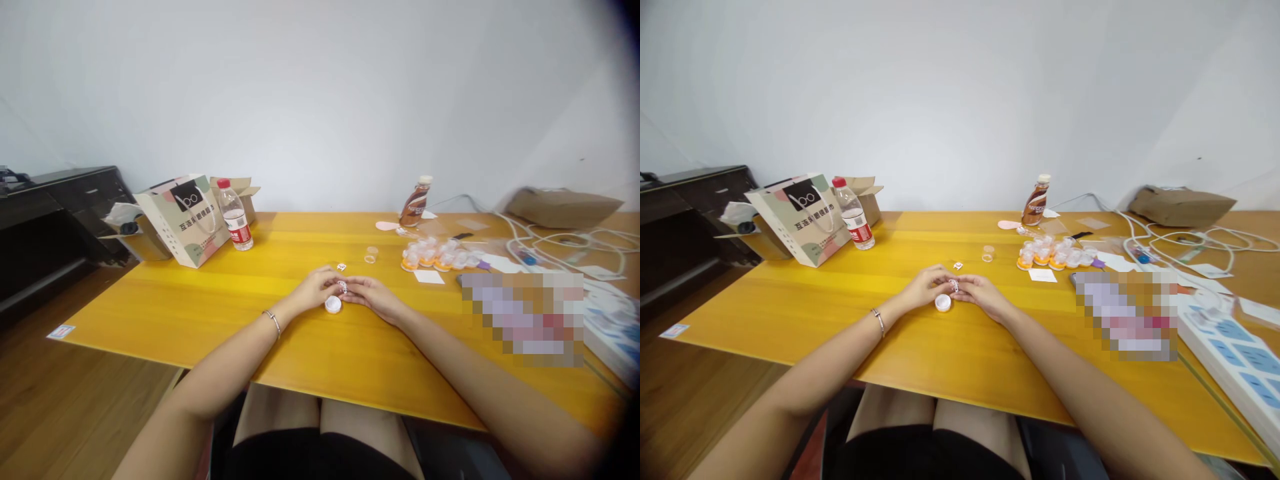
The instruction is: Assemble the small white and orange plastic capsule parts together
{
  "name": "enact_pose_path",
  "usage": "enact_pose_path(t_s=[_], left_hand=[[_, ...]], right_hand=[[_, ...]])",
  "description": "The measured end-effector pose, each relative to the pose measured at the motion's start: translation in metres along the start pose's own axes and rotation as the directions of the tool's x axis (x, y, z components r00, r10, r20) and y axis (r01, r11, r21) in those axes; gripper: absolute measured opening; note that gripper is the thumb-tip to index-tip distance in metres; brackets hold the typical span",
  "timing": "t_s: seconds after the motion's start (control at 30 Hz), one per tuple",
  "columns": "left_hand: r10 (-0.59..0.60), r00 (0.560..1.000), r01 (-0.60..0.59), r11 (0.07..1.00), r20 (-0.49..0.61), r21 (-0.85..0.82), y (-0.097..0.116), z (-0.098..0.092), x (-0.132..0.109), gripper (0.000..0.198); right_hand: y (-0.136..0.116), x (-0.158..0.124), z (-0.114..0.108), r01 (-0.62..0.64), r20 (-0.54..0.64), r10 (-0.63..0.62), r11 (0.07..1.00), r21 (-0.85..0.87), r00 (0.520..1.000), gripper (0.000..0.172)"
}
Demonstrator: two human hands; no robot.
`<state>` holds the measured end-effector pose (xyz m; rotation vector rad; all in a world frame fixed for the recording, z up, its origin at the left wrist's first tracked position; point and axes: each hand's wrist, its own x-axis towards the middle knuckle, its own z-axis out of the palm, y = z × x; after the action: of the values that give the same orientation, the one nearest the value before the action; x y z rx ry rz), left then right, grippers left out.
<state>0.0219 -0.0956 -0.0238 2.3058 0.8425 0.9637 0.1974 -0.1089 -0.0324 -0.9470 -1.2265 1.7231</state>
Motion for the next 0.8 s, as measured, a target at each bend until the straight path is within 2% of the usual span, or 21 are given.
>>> enact_pose_path(t_s=[0.33, 0.63, 0.8], left_hand=[[-0.024, 0.999, 0.026, 0.999, -0.037, 0.037, 0.000, 0.001, -0.001, 0.020], [-0.049, 0.998, 0.051, 0.998, -0.027, 0.048, -0.002, 0.002, -0.001, 0.025], [-0.021, 0.996, 0.031, 0.992, -0.088, 0.119, -0.010, 0.002, 0.004, 0.029]], right_hand=[[0.001, 0.001, -0.001, 0.012, 0.002, -0.012, 0.999, -0.030, 1.000, 0.016], [0.002, 0.001, 0.000, 0.021, -0.019, -0.022, 0.998, -0.062, 1.000, 0.015], [-0.002, 0.003, -0.002, 0.077, -0.111, -0.085, 0.994, -0.079, 0.990, 0.011]])
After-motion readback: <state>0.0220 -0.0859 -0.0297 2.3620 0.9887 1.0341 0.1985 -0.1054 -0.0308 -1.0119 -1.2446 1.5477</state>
